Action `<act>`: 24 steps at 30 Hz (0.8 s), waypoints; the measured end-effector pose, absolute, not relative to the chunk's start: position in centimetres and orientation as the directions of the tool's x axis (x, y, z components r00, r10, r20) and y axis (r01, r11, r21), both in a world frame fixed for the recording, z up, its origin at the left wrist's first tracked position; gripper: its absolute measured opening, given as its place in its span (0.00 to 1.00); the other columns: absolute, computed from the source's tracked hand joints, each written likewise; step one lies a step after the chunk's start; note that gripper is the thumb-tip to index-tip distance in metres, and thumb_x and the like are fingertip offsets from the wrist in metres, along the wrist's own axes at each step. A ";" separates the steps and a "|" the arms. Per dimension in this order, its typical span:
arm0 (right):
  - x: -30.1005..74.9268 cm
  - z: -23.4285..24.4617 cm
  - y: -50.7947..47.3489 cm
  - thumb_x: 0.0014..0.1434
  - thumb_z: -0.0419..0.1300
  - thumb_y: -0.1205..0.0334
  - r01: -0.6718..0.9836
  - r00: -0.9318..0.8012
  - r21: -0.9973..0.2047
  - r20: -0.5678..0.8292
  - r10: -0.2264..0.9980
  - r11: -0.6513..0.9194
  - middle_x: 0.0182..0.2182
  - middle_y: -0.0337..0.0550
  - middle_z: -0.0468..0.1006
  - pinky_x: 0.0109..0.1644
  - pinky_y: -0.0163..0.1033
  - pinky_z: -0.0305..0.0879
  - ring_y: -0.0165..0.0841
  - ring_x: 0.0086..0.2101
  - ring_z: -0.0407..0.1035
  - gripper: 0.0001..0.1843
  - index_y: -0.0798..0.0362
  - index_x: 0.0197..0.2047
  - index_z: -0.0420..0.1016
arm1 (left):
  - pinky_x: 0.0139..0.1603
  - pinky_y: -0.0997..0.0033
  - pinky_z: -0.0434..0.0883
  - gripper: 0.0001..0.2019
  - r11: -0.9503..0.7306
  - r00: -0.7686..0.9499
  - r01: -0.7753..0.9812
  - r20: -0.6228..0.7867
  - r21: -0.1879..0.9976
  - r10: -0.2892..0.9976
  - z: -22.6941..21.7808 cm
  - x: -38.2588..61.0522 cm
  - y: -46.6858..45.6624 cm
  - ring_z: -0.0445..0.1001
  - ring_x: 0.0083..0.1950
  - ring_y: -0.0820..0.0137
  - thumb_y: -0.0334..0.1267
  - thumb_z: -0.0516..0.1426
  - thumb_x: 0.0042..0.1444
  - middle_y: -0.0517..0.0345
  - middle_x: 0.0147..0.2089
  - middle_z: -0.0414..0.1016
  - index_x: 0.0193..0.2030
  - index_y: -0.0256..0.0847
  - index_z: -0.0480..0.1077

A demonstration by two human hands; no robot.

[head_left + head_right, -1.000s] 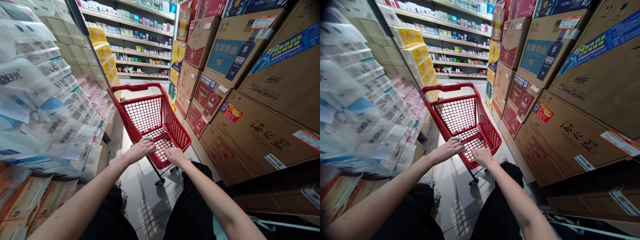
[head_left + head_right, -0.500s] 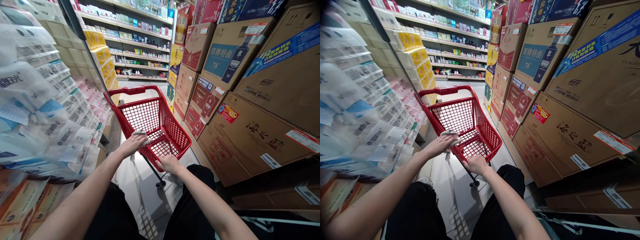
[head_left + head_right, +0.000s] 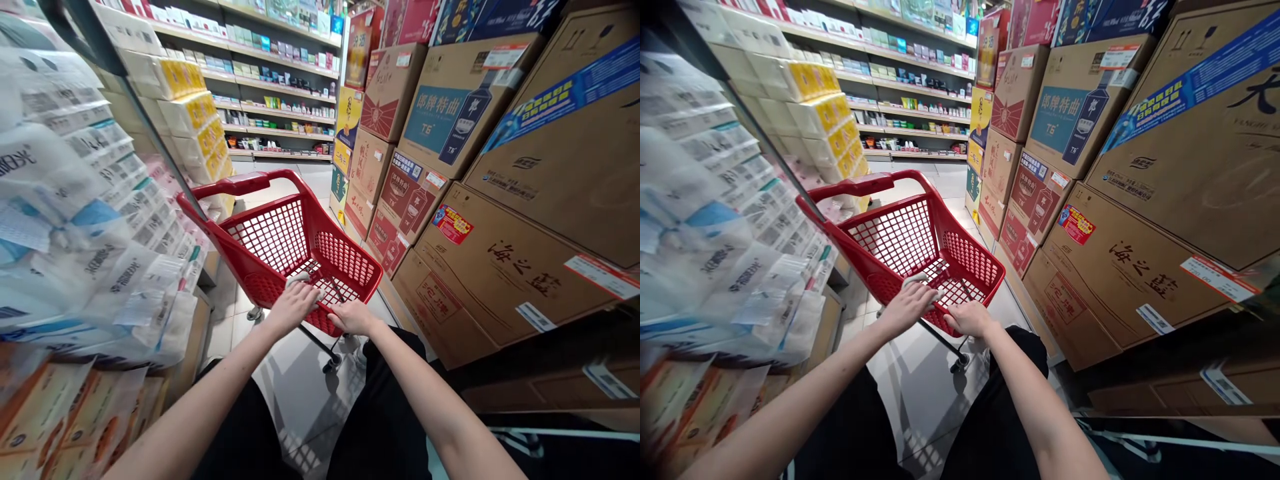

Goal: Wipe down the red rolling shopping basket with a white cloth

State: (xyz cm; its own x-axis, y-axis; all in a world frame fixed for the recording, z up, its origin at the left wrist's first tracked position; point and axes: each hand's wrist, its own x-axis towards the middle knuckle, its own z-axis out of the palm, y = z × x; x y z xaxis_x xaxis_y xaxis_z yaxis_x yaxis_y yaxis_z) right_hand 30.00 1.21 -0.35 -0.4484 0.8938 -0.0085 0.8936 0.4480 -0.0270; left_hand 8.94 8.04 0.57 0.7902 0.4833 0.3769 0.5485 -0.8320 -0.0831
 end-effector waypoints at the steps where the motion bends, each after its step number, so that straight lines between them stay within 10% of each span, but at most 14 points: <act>1: 30.2 -0.4 1.3 0.68 0.39 0.50 0.893 -0.450 -0.022 -0.015 0.893 0.449 0.34 0.47 0.79 0.37 0.33 0.59 0.33 0.33 0.73 0.21 0.54 0.44 0.68 | 0.56 0.58 0.60 0.14 -0.843 0.795 0.532 0.386 -0.072 0.468 0.4 9.6 7.2 0.65 0.50 0.62 0.41 0.47 0.63 0.50 0.44 0.70 0.51 0.39 0.65; 8: 31.5 -1.1 2.0 0.68 0.40 0.52 0.865 -0.502 -0.001 0.026 0.865 0.502 0.33 0.49 0.78 0.39 0.34 0.58 0.32 0.34 0.72 0.21 0.56 0.43 0.68 | 0.62 0.61 0.56 0.21 -0.881 0.814 0.474 0.382 0.000 0.438 1.2 9.4 6.4 0.65 0.56 0.66 0.42 0.46 0.64 0.53 0.52 0.70 0.63 0.43 0.57; 24: 31.6 0.6 3.1 0.69 0.36 0.53 0.928 -0.367 -0.042 0.059 0.928 0.369 0.33 0.45 0.78 0.43 0.34 0.56 0.30 0.35 0.71 0.26 0.55 0.37 0.70 | 0.55 0.55 0.60 0.14 -0.689 0.659 0.710 0.486 -0.150 0.574 1.4 8.2 8.6 0.67 0.46 0.59 0.33 0.44 0.62 0.44 0.41 0.70 0.49 0.35 0.66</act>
